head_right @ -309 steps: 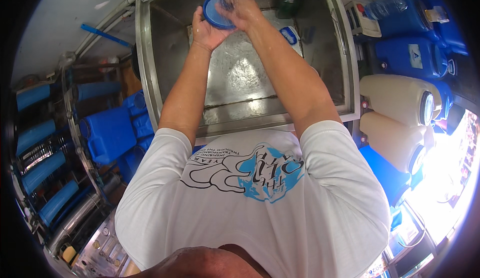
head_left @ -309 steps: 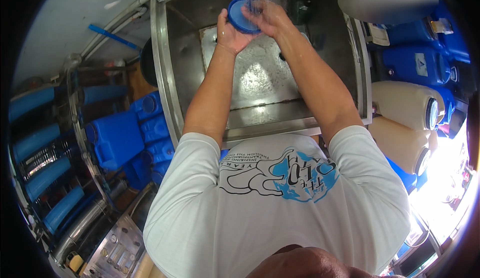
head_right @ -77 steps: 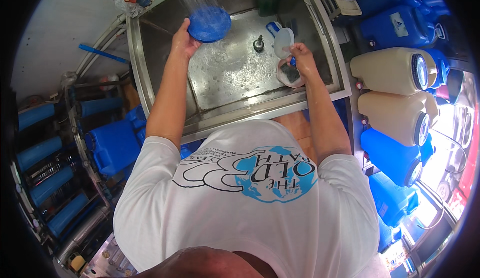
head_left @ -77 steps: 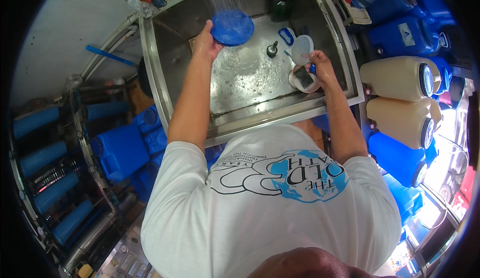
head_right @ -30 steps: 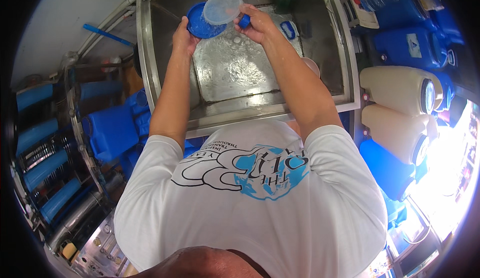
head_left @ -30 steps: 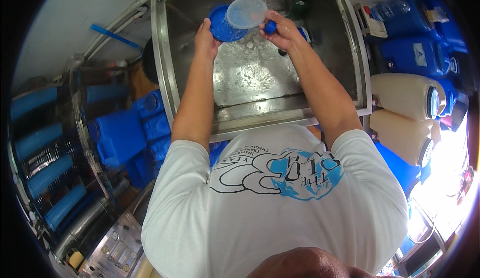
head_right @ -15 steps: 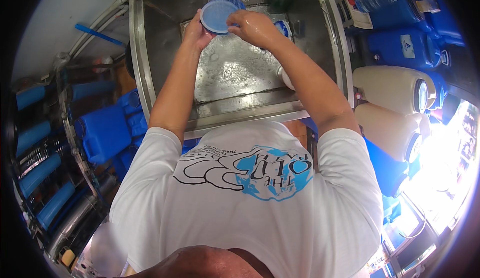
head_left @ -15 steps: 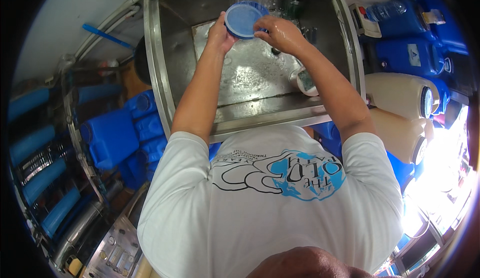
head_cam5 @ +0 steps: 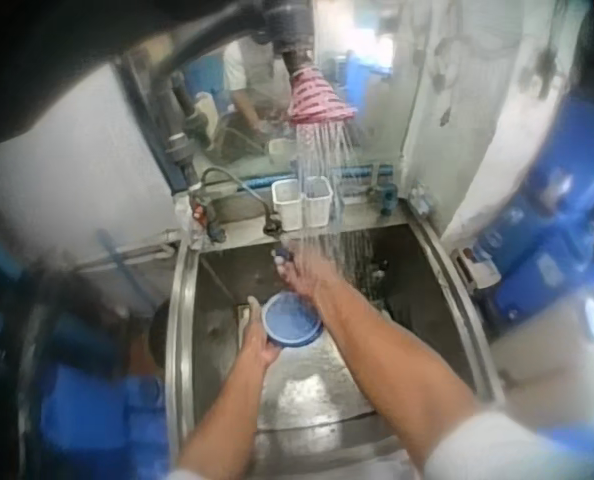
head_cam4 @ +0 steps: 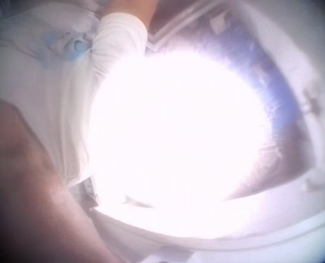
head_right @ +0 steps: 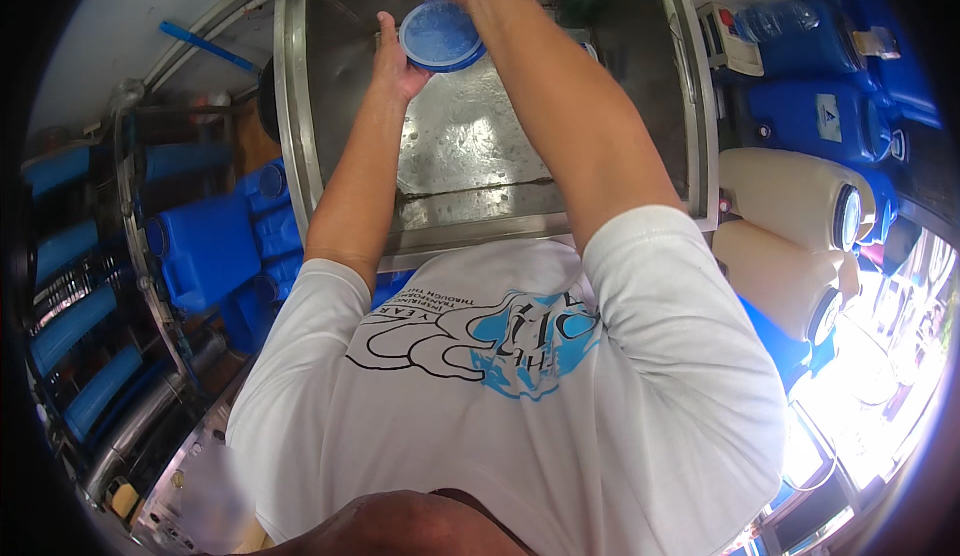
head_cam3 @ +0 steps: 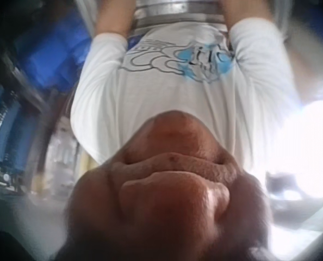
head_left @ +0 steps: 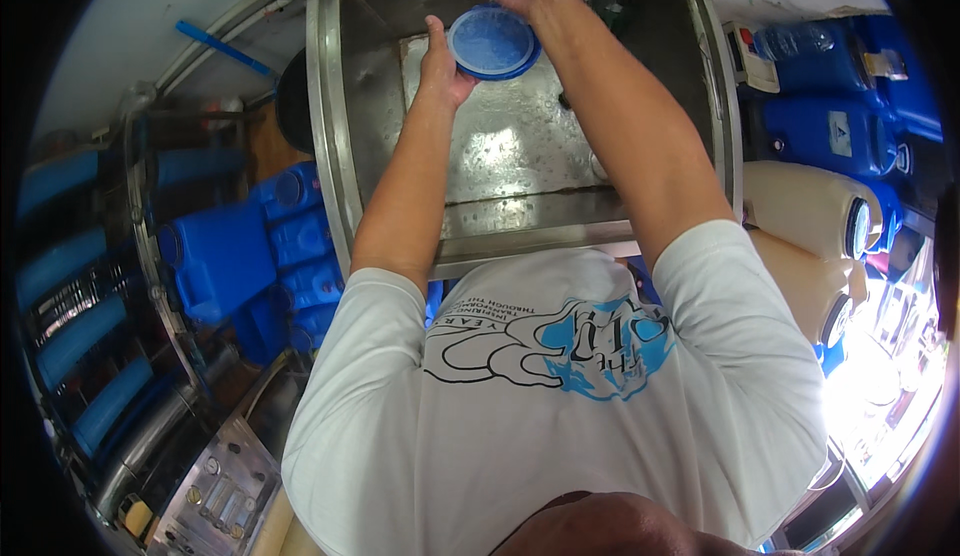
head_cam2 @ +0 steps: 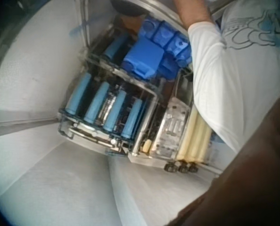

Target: The person rinses a blue plastic lid under running water, then scrubs the inside of a blue plastic jerrycan with a toothbrush and a small amount of yellow liquid soap. The person repeatedly scrubs the jerrycan's interior and cap area while holding it in a stainless steel sink.

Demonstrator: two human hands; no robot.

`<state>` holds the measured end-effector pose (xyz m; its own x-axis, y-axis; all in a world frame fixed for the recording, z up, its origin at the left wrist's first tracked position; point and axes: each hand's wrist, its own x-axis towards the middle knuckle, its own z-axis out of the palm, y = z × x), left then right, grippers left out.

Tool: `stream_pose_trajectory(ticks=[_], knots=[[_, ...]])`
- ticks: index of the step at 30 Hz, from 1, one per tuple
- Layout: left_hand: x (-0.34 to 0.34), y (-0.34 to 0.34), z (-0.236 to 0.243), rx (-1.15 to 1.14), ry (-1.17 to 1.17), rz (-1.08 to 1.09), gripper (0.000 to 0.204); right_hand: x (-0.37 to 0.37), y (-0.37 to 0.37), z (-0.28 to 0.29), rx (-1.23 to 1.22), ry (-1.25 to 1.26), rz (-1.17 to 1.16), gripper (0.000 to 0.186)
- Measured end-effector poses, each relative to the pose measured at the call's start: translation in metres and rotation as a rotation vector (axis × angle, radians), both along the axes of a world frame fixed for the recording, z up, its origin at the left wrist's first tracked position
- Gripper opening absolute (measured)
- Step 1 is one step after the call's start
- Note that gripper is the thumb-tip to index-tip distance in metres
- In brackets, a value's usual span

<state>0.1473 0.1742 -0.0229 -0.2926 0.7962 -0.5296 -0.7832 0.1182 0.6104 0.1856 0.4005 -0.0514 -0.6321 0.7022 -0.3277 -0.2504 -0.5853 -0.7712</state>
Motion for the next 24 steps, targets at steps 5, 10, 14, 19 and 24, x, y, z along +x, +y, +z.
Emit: stream_pose_trajectory(ticks=[5, 10, 14, 19, 24], knots=[[-0.024, -0.035, -0.006, -0.012, -0.103, 0.125, 0.086, -0.041, -0.064, 0.072, 0.526, -0.550, 0.204, 0.018], [-0.015, -0.009, -0.013, 0.048, -0.041, 0.102, 0.054, 0.027, -0.040, 0.063, 1.854, -1.039, 0.497, 0.026], [0.003, 0.031, -0.020, 0.074, -0.032, -0.031, 0.035, 0.119, 0.004, 0.003, 2.091, -0.922, 0.248, 0.025], [0.017, 0.045, -0.013, 0.055, 0.116, -0.018, 0.032, 0.149, -0.085, 0.083, 1.307, -0.981, 0.098, 0.028], [0.025, 0.058, -0.016, 0.058, 0.232, -0.120, 0.035, 0.152, -0.098, 0.089, 1.902, -1.010, 0.127, 0.030]])
